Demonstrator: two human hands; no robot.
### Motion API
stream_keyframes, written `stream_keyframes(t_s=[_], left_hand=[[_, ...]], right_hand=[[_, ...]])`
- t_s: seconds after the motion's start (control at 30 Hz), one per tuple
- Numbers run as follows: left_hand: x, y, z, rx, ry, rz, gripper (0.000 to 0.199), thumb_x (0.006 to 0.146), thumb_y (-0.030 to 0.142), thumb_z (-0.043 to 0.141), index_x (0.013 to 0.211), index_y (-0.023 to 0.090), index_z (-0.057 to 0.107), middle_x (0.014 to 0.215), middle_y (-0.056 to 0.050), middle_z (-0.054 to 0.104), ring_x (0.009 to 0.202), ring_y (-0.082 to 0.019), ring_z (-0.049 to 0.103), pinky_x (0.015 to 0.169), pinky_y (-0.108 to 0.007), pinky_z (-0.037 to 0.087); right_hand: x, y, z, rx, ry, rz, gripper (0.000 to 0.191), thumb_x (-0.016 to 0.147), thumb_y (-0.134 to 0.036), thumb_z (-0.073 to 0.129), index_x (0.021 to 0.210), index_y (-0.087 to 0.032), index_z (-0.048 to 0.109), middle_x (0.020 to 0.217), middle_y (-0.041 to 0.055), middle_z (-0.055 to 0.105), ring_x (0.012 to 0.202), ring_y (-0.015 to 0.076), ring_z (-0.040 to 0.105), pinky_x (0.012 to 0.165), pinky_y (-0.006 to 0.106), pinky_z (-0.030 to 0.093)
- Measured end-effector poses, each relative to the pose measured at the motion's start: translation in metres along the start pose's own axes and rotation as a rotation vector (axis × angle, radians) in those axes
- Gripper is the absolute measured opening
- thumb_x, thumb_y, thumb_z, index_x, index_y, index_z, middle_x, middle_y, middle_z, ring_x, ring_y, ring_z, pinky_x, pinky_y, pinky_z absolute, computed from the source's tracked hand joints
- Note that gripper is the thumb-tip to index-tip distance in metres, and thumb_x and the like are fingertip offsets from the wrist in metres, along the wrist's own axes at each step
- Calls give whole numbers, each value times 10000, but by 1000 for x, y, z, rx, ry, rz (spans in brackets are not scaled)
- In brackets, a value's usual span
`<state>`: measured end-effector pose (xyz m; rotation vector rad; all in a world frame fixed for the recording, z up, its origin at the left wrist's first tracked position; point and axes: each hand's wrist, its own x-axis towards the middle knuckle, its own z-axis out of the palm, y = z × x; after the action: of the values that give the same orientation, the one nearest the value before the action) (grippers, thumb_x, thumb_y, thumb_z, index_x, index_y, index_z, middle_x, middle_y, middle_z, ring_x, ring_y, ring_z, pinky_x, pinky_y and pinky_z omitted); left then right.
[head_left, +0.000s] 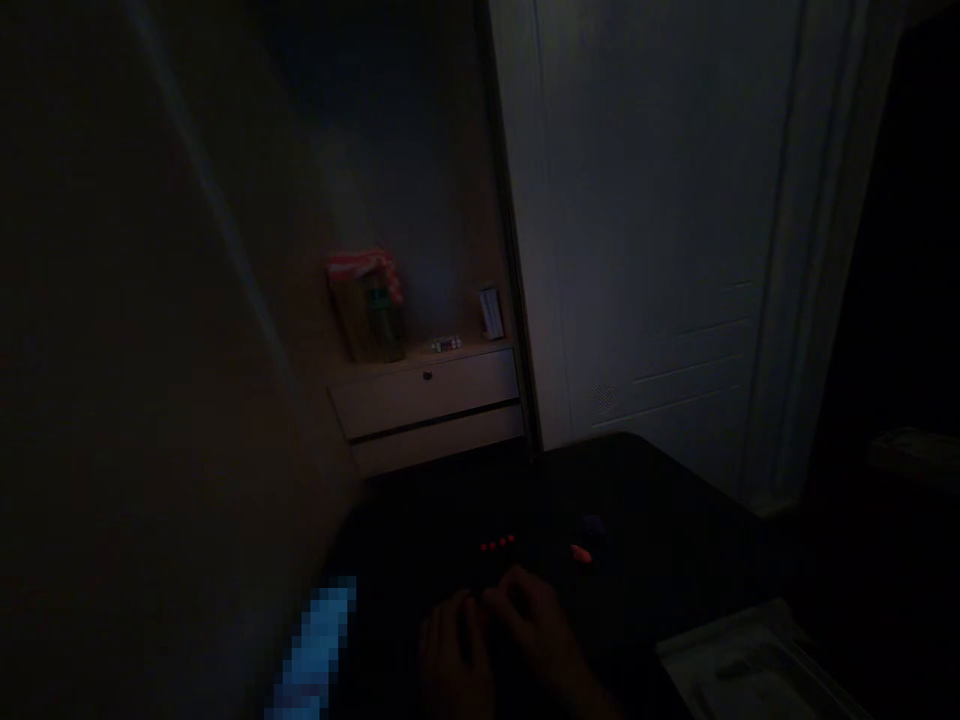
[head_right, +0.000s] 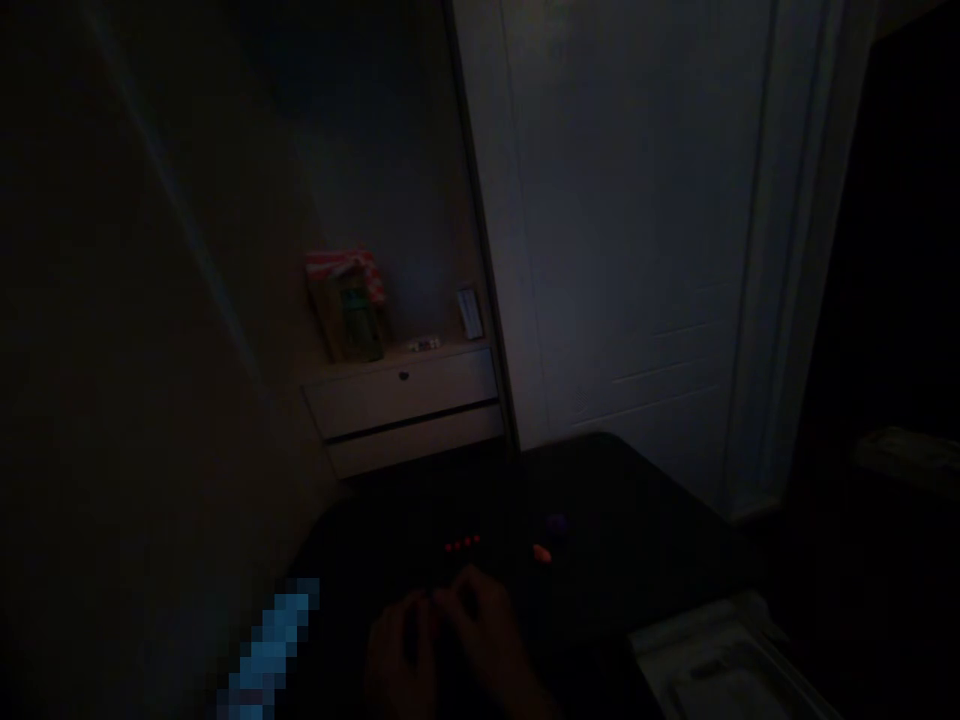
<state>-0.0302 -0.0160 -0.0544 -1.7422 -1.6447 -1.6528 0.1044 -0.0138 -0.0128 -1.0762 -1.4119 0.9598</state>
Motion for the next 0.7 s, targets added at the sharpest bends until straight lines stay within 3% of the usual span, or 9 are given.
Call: stream_keyframes(t_s=[0.13,0.23,0.4,0.53,0.7], left_hand=[[0,1,-1,5,-12,-26,455,987,558,445,939,211,734,927,-76,767,879,-238,688,810,-386,531],[1,0,-2,11,-39,-40,474,985,574,436,945,209,737,929,-78,767,879,-240,687,803,-385,528],[0,-1,0,-2,-32,-35,486,982,589,432,953,211,737,929,-77,767,884,-236,683,823,-383,520],[-2,-1,1,-3,-19,-65,498,974,606,434,949,211,737,935,-82,763,891,-239,680,820,-383,520],[1,0,-2,-5,-57,-50,482,984,587,427,957,218,736,928,-73,766,882,-237,683,819,-386,521]], right_hand=[[2,3,-1,-7,26,-35,271,855,-457,703,796,-206,619,755,-10,649,717,165,592,671,259,452],[2,2,-2,-4,24,-100,220,896,-426,660,880,-207,676,875,32,700,833,200,648,769,292,489],[-1,3,-2,31,15,-86,369,964,-535,541,998,-224,737,1014,79,759,978,252,691,905,353,504],[-2,3,-1,39,47,-47,499,950,-639,507,1107,-227,741,1038,88,776,991,262,703,922,359,509],[-1,-4,-2,6,4,-47,503,929,-662,531,895,-213,756,871,57,767,839,231,697,781,302,509]])
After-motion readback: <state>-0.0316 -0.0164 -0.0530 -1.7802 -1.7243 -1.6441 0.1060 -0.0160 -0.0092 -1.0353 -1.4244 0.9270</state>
